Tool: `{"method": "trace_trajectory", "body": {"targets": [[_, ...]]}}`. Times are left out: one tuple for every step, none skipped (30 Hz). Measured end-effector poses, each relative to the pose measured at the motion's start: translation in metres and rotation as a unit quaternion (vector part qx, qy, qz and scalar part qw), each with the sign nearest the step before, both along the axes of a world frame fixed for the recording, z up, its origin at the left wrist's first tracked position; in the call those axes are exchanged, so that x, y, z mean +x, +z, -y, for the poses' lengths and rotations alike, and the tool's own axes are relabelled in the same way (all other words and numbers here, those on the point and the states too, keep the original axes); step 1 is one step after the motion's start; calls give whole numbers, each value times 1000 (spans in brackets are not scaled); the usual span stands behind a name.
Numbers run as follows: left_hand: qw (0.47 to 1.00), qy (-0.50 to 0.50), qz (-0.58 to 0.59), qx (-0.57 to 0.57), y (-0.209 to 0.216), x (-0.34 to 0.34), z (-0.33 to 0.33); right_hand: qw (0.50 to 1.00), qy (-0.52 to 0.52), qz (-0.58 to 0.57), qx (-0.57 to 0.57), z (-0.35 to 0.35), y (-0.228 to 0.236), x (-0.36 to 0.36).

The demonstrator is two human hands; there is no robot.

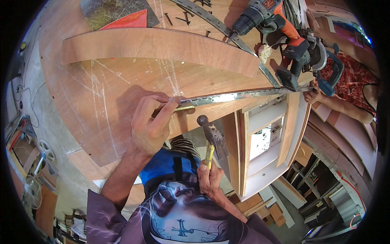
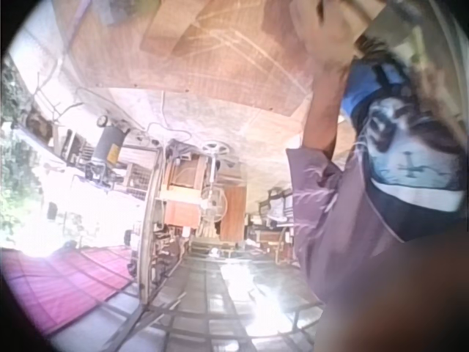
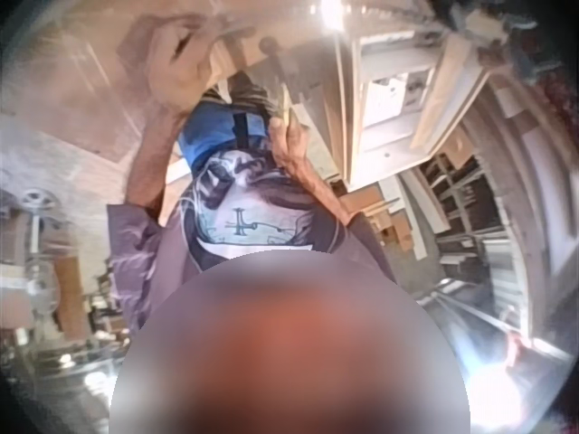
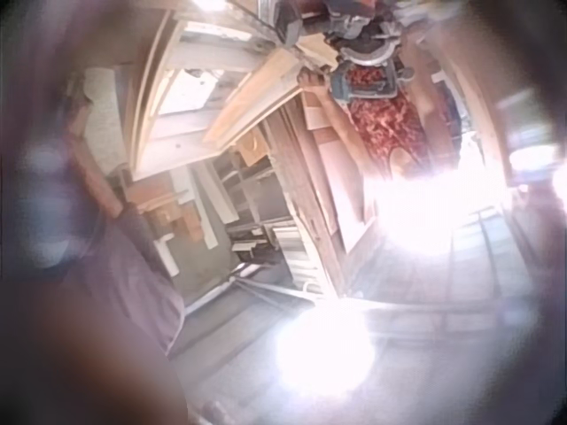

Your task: The person hammers nails into a metal strip attached to a wooden frame using a hammer. They repeatedly position the strip, tap nails, and adjust the frame while another person assists by holding the frame steady.

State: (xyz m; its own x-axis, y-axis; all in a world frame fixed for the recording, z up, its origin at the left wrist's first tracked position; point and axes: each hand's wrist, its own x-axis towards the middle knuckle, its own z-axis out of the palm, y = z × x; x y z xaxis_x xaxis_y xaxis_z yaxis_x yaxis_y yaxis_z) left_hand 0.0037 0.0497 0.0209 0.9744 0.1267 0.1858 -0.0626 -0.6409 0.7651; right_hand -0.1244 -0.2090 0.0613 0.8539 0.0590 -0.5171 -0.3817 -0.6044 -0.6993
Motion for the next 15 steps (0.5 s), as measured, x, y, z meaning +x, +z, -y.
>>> {"method": "trace_trajectory", "body": {"targets": [[1000, 2, 2, 2, 0, 0, 0, 1000, 1, 0, -2, 0, 0, 0], [1000, 3, -1, 1, 1, 0, 0, 1000, -1, -5, -2, 1, -1, -1], [1000, 5, -4, -5, 1, 0, 0, 1000, -8, -5, 3, 1, -2, -2], [1000, 8, -3, -3, 1, 0, 1, 1000, -4, -8, -1, 2, -2, -2], [1000, 11, -3, -5, 2, 0, 1, 1000, -5, -7, -1, 2, -2, -3], [1000, 13, -2, -11, 2, 0, 1, 1000, -11, -8, 3, 2, -2, -3], [1000, 13, -2, -8, 2, 0, 1, 1000, -4, -4, -1, 2, -1, -2], [1000, 13, -2, -7, 2, 0, 1, 1000, -2, -3, -1, 1, 1, -1], [1000, 11, -12, -9, 2, 0, 1, 1000, -5, -13, -2, 0, 4, 1], [1000, 11, -6, -4, 3, 0, 1, 1000, 2, -6, 9, -2, 7, 5], [1000, 10, -9, -1, 3, 0, 1, 1000, 4, -10, 18, -4, 11, 9], [1000, 9, -9, 1, 3, 1, 1, 999, 1, -4, 37, -7, 15, 14], [1000, 8, -8, 0, 2, 1, 1, 999, 12, -3, 40, -10, 19, 19], [1000, 7, -6, -1, 1, 1, 1, 998, 19, 8, 52, -14, 21, 25], [1000, 8, -6, -1, 1, 1, 1, 996, 20, 35, 82, -18, 23, 30]]}}
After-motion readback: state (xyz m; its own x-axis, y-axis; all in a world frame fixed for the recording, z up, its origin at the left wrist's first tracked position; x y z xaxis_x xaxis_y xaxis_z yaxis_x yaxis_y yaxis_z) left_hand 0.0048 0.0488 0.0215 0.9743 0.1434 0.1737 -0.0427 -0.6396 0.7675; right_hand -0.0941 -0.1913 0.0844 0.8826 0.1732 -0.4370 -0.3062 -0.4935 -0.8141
